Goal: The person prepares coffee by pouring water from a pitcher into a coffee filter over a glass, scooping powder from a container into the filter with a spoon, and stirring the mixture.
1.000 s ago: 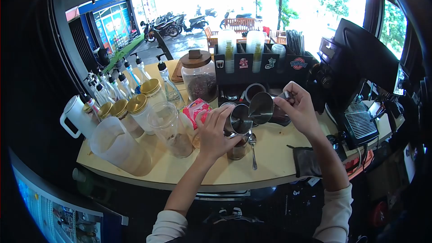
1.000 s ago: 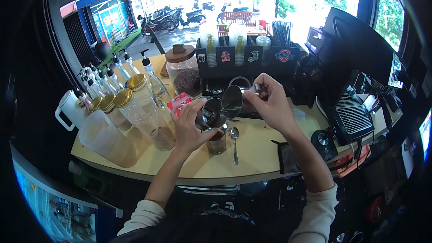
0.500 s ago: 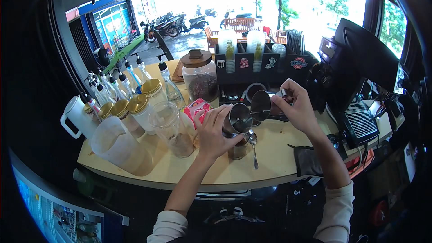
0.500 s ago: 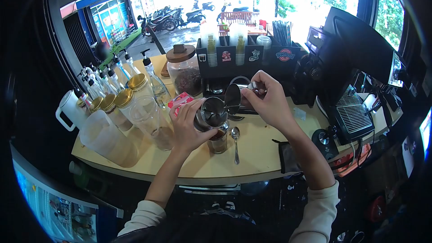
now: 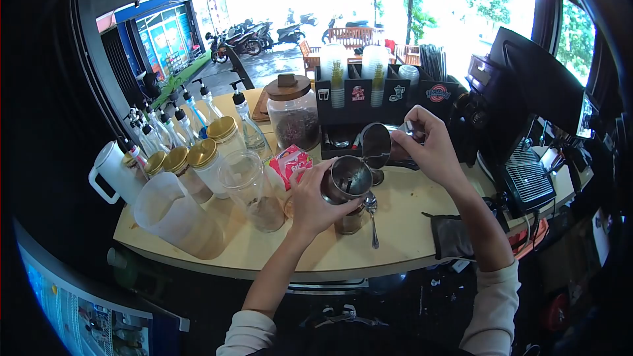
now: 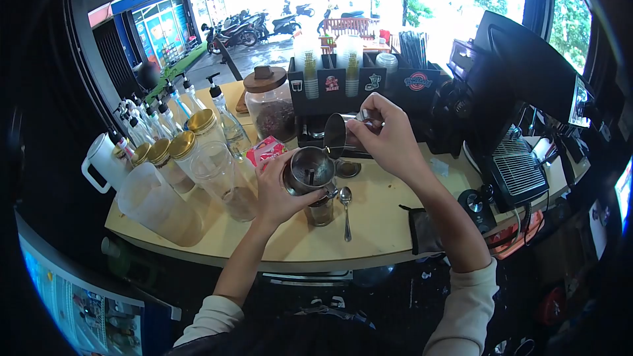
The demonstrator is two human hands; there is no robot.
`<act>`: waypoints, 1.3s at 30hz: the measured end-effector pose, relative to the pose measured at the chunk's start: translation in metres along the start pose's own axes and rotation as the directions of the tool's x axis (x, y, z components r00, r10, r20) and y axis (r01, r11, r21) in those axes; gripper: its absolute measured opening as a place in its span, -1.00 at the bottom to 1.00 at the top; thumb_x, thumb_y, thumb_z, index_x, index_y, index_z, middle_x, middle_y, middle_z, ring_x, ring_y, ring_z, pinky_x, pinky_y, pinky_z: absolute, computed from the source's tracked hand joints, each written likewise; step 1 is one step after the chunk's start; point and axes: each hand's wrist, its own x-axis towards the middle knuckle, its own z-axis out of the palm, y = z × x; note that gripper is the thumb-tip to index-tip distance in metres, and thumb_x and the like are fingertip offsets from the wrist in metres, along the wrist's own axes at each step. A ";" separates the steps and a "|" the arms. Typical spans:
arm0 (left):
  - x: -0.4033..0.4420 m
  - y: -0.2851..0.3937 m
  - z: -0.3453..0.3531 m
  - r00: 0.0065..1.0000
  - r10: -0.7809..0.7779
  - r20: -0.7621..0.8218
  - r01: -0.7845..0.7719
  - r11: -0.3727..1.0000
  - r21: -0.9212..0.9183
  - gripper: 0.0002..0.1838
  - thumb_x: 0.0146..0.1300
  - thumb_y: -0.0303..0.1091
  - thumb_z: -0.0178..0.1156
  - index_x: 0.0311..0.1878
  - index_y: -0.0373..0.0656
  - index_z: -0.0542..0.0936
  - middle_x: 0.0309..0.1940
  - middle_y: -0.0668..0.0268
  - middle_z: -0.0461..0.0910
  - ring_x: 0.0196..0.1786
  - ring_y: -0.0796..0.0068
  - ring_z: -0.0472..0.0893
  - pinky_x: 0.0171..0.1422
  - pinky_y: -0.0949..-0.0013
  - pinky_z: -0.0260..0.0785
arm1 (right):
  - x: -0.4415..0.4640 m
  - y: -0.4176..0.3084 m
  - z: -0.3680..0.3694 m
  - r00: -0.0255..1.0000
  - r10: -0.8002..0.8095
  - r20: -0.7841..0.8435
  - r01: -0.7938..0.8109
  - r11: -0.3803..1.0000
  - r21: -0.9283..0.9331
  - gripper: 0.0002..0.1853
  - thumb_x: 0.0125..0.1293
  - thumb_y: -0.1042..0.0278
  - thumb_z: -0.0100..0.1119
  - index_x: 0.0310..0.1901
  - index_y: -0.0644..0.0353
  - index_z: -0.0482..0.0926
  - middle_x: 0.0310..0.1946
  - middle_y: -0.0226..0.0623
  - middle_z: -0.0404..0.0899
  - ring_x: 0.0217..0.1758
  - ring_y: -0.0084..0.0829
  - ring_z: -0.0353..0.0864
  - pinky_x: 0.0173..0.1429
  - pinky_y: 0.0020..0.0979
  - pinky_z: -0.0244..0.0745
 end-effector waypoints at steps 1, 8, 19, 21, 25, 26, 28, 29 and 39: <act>0.000 -0.002 0.001 1.000 0.001 0.000 -0.001 1.000 0.000 -0.16 -0.31 0.03 0.55 0.12 -0.03 0.48 -0.07 0.37 0.60 0.00 0.37 0.58 0.33 0.06 0.08 | 0.001 -0.002 0.001 1.000 0.000 -0.001 0.000 1.000 0.000 -0.79 0.28 0.56 0.17 -0.37 0.28 0.30 -0.52 -0.57 0.21 -0.45 -0.83 0.29 -0.33 -0.65 0.60; -0.002 -0.005 0.004 0.998 -0.046 0.052 0.050 0.996 -0.079 -0.19 -0.31 0.02 0.55 0.09 -0.05 0.49 -0.13 0.35 0.63 -0.03 0.36 0.60 0.31 0.09 0.11 | 0.007 -0.008 0.010 1.000 -0.015 0.017 0.015 1.000 -0.007 -0.79 0.26 0.52 0.21 -0.35 0.29 0.31 -0.52 -0.54 0.24 -0.46 -0.82 0.29 -0.37 -0.65 0.54; -0.002 -0.005 0.000 0.996 -0.087 0.030 0.090 0.992 -0.090 -0.19 -0.33 0.00 0.55 0.07 -0.07 0.51 -0.13 0.34 0.64 -0.03 0.34 0.61 0.35 0.09 0.10 | 0.006 -0.002 0.012 0.999 -0.029 0.013 0.028 0.995 0.100 -0.79 0.26 0.50 0.22 -0.37 0.27 0.33 -0.55 -0.56 0.28 -0.48 -0.83 0.28 -0.41 -0.66 0.43; -0.002 -0.005 -0.001 0.995 -0.096 0.035 0.099 0.989 -0.112 -0.21 -0.33 -0.02 0.55 0.07 -0.07 0.51 -0.14 0.34 0.64 -0.02 0.34 0.61 0.35 0.08 0.10 | 0.006 0.010 0.006 0.996 -0.093 -0.016 0.092 0.995 -0.024 -0.79 0.27 0.48 0.22 -0.40 0.24 0.35 -0.54 -0.56 0.34 -0.48 -0.82 0.31 -0.44 -0.68 0.31; -0.002 -0.005 -0.002 0.995 -0.099 0.017 0.100 0.988 -0.114 -0.21 -0.32 -0.04 0.55 0.07 -0.06 0.51 -0.14 0.34 0.64 -0.02 0.34 0.61 0.34 0.08 0.11 | 0.000 0.030 0.000 0.998 0.045 -0.052 -0.032 0.973 0.230 -0.80 0.28 0.47 0.21 -0.42 0.20 0.36 -0.52 -0.55 0.40 -0.46 -0.81 0.36 -0.43 -0.68 0.26; -0.003 -0.006 -0.001 0.995 -0.096 0.018 0.097 0.989 -0.107 -0.22 -0.32 -0.05 0.55 0.07 -0.06 0.51 -0.14 0.33 0.64 -0.01 0.34 0.61 0.34 0.09 0.11 | -0.002 0.038 -0.003 0.995 0.070 -0.071 -0.045 0.951 0.306 -0.80 0.27 0.47 0.22 -0.42 0.19 0.37 -0.51 -0.54 0.42 -0.46 -0.80 0.37 -0.41 -0.67 0.27; -0.003 -0.007 -0.001 0.995 -0.093 0.020 0.095 0.991 -0.100 -0.22 -0.32 -0.06 0.55 0.07 -0.06 0.51 -0.14 0.33 0.64 -0.01 0.34 0.61 0.34 0.10 0.12 | -0.009 0.050 -0.005 0.991 0.096 -0.089 -0.055 0.923 0.381 -0.81 0.27 0.47 0.22 -0.41 0.17 0.38 -0.50 -0.53 0.44 -0.45 -0.80 0.38 -0.40 -0.66 0.29; -0.002 -0.007 -0.001 0.995 -0.095 0.020 0.097 0.989 -0.116 -0.22 -0.32 -0.07 0.55 0.08 -0.07 0.50 -0.14 0.32 0.64 -0.01 0.33 0.61 0.34 0.11 0.14 | -0.014 0.053 -0.006 0.983 0.121 -0.136 -0.056 0.913 0.404 -0.81 0.27 0.47 0.22 -0.41 0.16 0.38 -0.50 -0.52 0.45 -0.45 -0.79 0.39 -0.39 -0.66 0.29; -0.006 -0.014 0.002 0.986 -0.116 0.118 0.146 0.945 -0.292 -0.19 -0.21 -0.25 0.59 0.13 -0.35 0.41 -0.02 0.11 0.57 0.08 0.35 0.58 0.21 0.29 0.42 | -0.082 0.142 0.001 0.869 0.416 -0.267 -0.137 0.721 0.679 -0.78 0.23 0.57 0.12 -0.48 0.11 0.32 -0.60 -0.50 0.34 -0.56 -0.64 0.30 -0.40 -0.55 0.23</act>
